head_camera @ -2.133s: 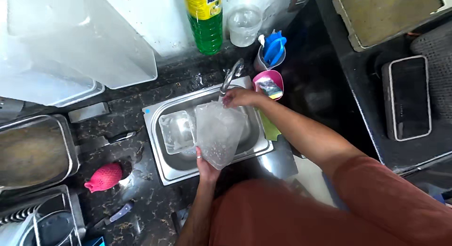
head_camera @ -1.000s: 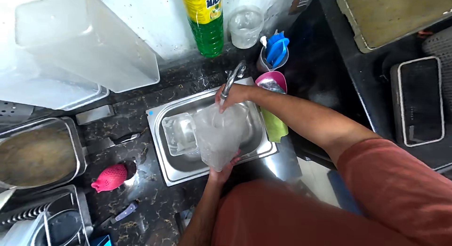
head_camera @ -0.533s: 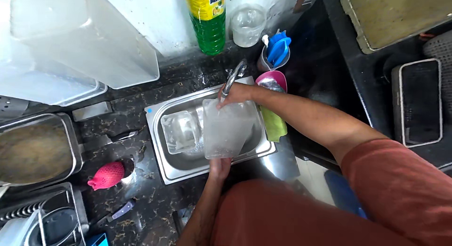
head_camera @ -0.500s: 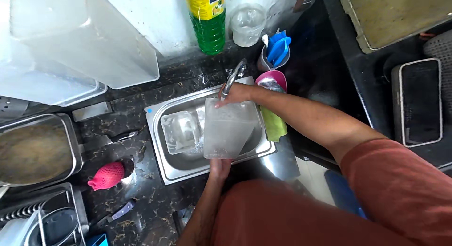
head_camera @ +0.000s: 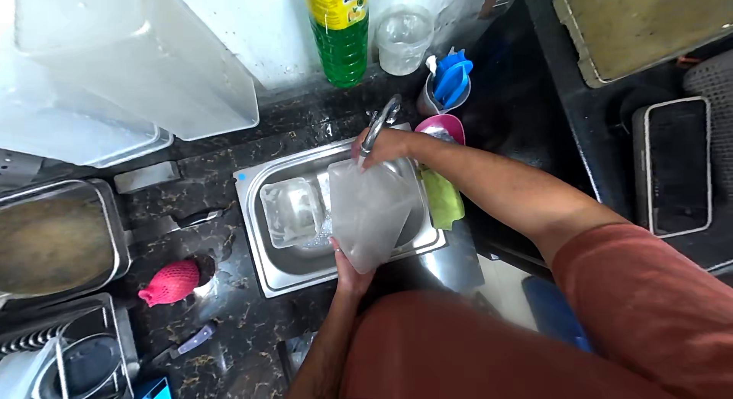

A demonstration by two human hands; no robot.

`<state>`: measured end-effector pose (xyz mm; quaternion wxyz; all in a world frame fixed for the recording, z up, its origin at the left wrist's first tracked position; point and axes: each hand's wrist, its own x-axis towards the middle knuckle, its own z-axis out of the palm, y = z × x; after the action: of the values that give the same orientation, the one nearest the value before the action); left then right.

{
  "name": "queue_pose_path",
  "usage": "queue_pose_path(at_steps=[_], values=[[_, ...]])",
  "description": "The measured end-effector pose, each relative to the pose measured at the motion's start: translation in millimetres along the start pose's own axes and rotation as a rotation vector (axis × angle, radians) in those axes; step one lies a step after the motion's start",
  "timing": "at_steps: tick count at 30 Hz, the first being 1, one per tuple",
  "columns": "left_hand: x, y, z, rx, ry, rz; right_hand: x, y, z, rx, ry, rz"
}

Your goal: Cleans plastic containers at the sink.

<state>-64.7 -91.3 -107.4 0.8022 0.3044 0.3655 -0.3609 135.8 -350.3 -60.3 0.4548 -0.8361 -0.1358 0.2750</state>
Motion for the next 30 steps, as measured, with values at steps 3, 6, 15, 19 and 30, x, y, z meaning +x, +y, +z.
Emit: queue_pose_path(at_steps=[3, 6, 15, 19, 30], values=[[1, 1, -9, -0.008, -0.028, -0.052, 1, 1, 2, 0.005, -0.012, -0.015], [3, -5, -22, 0.041, -0.101, -0.083, -3, -9, 6, -0.016, -0.021, 0.035], [5, -12, -25, -0.058, -0.234, -0.11, -7, -19, 2, 0.018, -0.006, 0.038], [5, -12, -7, 0.106, -0.161, -0.018, -4, -12, -3, -0.057, -0.068, -0.004], [4, -20, -10, 0.258, 0.068, 0.351, -10, -14, -4, 0.043, -0.101, 0.059]])
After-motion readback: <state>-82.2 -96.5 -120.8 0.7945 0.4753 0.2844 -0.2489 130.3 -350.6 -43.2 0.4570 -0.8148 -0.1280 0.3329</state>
